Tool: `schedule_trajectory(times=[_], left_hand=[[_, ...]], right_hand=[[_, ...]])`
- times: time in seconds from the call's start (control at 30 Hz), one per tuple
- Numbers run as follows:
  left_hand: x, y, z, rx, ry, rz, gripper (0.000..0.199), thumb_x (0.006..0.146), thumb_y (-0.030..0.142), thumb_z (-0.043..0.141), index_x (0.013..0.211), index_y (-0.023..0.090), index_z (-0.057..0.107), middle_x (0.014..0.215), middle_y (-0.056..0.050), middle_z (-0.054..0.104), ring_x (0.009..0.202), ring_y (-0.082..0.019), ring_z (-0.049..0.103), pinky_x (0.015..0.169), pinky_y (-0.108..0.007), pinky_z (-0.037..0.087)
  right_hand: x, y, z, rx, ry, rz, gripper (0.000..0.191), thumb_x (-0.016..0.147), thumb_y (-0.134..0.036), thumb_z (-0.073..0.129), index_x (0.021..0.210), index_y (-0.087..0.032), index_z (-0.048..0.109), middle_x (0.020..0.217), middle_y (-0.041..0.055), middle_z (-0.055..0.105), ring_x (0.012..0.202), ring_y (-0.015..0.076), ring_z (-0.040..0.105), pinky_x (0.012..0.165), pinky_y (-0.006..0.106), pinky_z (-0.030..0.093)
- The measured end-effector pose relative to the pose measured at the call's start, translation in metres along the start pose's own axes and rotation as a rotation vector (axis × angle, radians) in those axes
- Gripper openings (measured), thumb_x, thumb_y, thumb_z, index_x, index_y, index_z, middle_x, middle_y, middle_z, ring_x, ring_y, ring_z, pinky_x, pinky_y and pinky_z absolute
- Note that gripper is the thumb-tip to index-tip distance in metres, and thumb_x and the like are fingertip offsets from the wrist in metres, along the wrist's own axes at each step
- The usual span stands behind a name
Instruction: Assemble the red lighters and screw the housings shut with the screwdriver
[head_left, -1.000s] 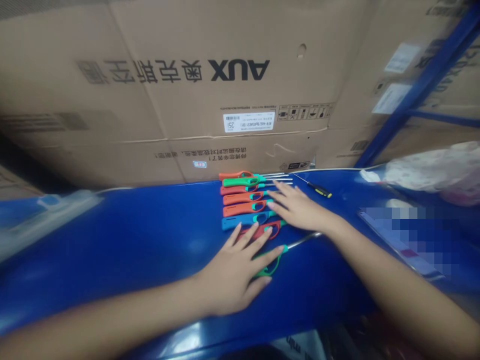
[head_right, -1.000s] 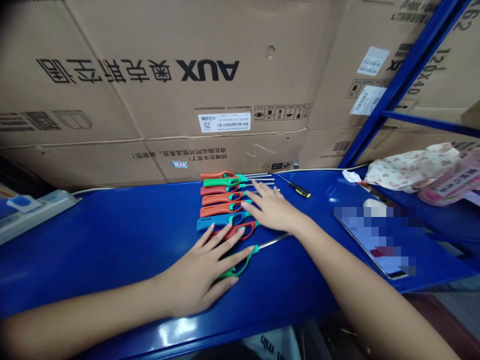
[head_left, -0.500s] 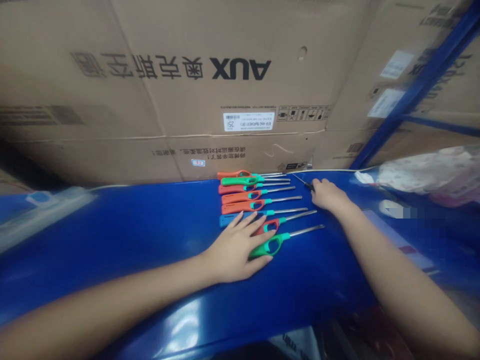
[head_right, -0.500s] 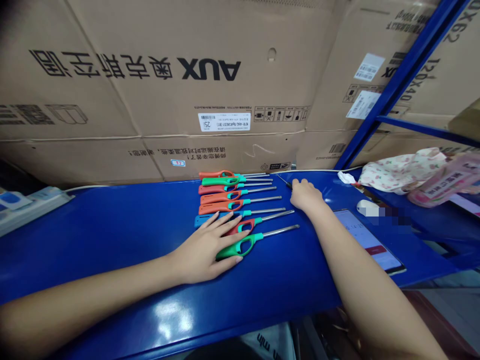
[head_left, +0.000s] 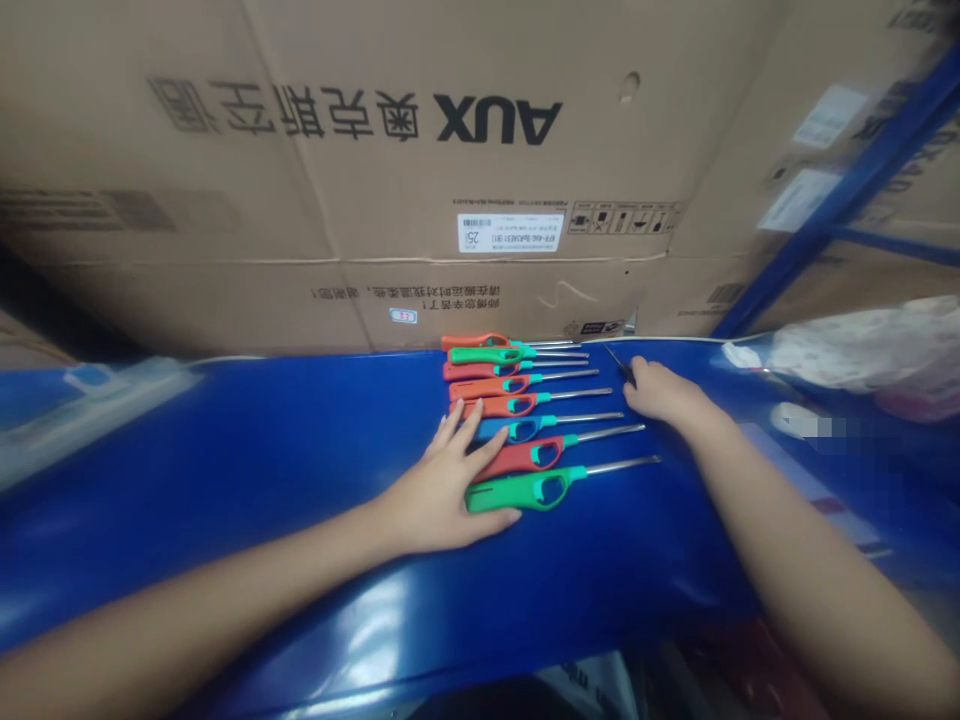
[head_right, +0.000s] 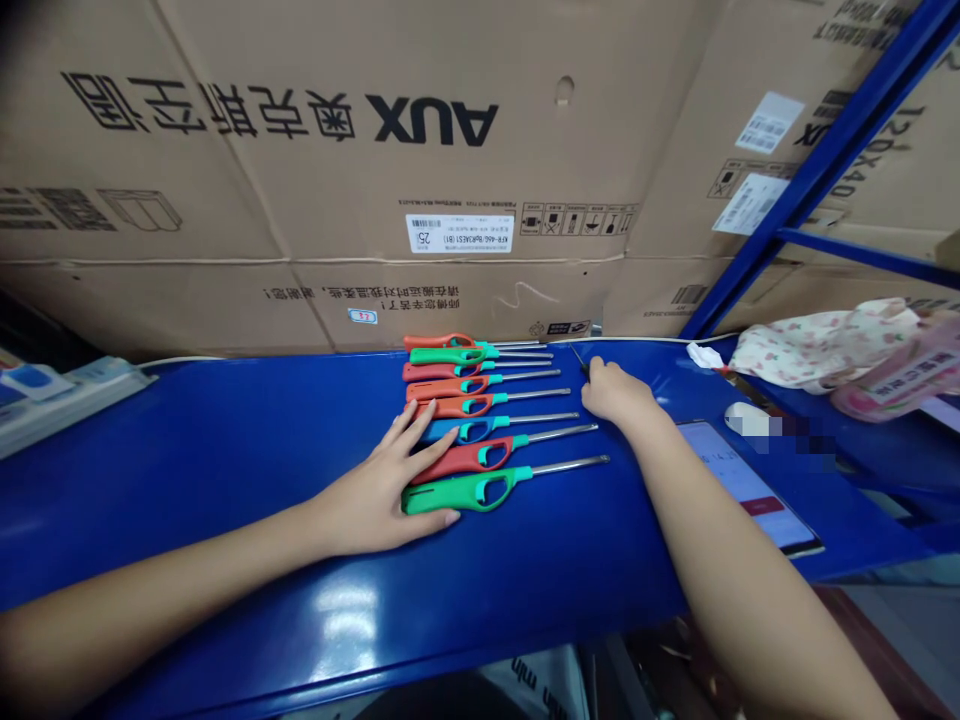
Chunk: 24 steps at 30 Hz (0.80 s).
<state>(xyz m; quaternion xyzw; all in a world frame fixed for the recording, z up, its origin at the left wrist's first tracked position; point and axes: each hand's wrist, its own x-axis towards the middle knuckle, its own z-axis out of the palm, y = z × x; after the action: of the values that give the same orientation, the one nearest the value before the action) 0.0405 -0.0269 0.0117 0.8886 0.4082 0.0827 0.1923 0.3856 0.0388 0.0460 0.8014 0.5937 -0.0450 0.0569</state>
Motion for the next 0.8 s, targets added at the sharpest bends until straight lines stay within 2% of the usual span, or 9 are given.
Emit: schedule_trajectory(times=[0.1,0.17,0.3,0.4,0.47,0.53,0.63,0.7,0.8], left_hand=[[0.003,0.001,0.006,0.020,0.047,0.032,0.091,0.086,0.073,0.054,0.158,0.025,0.029,0.167,-0.013,-0.009,0.151,-0.045,-0.010,0.120,-0.068,0.011],[0.004,0.001,0.008,0.013,0.064,0.054,0.091,0.086,0.073,0.054,0.158,0.024,0.030,0.167,-0.013,-0.009,0.152,-0.044,-0.008,0.120,-0.067,0.010],[0.002,0.000,0.007,-0.027,0.092,0.088,0.089,0.087,0.071,0.055,0.158,0.024,0.030,0.168,-0.014,-0.007,0.152,-0.045,-0.004,0.119,-0.069,0.017],[-0.002,0.001,0.004,0.002,0.139,0.169,0.080,0.088,0.064,0.058,0.156,0.028,0.035,0.169,-0.012,0.005,0.153,-0.045,0.003,0.117,-0.073,0.011],[-0.005,0.003,0.000,0.010,0.180,0.259,0.071,0.089,0.058,0.061,0.151,0.028,0.044,0.166,-0.011,0.022,0.153,-0.041,0.016,0.120,-0.070,0.013],[-0.008,0.005,-0.005,-0.019,0.241,0.310,0.058,0.089,0.052,0.063,0.141,0.027,0.055,0.156,-0.010,0.043,0.146,-0.036,0.034,0.119,-0.061,0.027],[-0.015,0.011,-0.016,-0.089,0.302,0.243,0.039,0.085,0.042,0.068,0.120,0.024,0.066,0.130,-0.008,0.063,0.122,-0.030,0.055,0.105,-0.051,0.045],[-0.020,0.014,-0.023,-0.133,0.265,0.152,0.036,0.079,0.038,0.073,0.110,0.022,0.065,0.117,-0.007,0.064,0.109,-0.028,0.059,0.096,-0.048,0.050],[-0.029,0.017,-0.026,-0.216,0.192,0.063,0.035,0.075,0.032,0.075,0.105,0.022,0.062,0.111,-0.005,0.062,0.101,-0.025,0.060,0.088,-0.042,0.053]], right_hand=[[0.004,0.000,0.005,0.028,0.033,-0.010,0.035,0.095,-0.025,0.043,0.124,-0.008,0.055,0.118,0.0236,0.062,0.104,0.0333,0.066,0.085,0.043,0.051],[0.007,0.000,0.005,0.055,0.085,-0.025,0.035,0.094,-0.024,0.045,0.122,-0.006,0.059,0.116,0.0242,0.064,0.105,0.0328,0.066,0.090,0.041,0.050],[0.004,-0.004,-0.002,0.133,0.276,-0.054,0.039,0.095,-0.021,0.042,0.123,-0.006,0.063,0.123,0.0233,0.065,0.117,0.0317,0.061,0.101,0.038,0.044],[-0.005,-0.012,-0.009,0.184,0.420,-0.060,0.041,0.097,-0.025,0.039,0.127,-0.008,0.062,0.128,0.0199,0.065,0.121,0.0295,0.059,0.103,0.036,0.044],[-0.011,-0.017,-0.012,0.325,0.532,-0.063,0.039,0.097,-0.031,0.042,0.124,-0.012,0.062,0.120,0.0166,0.068,0.109,0.0271,0.064,0.094,0.035,0.049],[-0.016,-0.023,-0.016,0.610,0.672,-0.083,0.032,0.094,-0.038,0.050,0.112,-0.016,0.065,0.097,0.0109,0.071,0.084,0.0233,0.068,0.076,0.034,0.053],[-0.025,-0.035,-0.027,1.133,0.852,-0.219,0.026,0.090,-0.047,0.060,0.087,-0.021,0.062,0.066,-0.0007,0.058,0.053,0.0149,0.054,0.053,0.029,0.048],[-0.037,-0.048,-0.038,1.399,0.832,-0.403,0.030,0.091,-0.052,0.061,0.080,-0.024,0.059,0.062,-0.0038,0.053,0.045,0.0111,0.045,0.043,0.026,0.042],[-0.068,-0.077,-0.051,1.489,0.565,-0.660,0.029,0.093,-0.052,0.061,0.083,-0.025,0.060,0.071,-0.0033,0.063,0.038,0.0071,0.044,0.031,0.023,0.033]])
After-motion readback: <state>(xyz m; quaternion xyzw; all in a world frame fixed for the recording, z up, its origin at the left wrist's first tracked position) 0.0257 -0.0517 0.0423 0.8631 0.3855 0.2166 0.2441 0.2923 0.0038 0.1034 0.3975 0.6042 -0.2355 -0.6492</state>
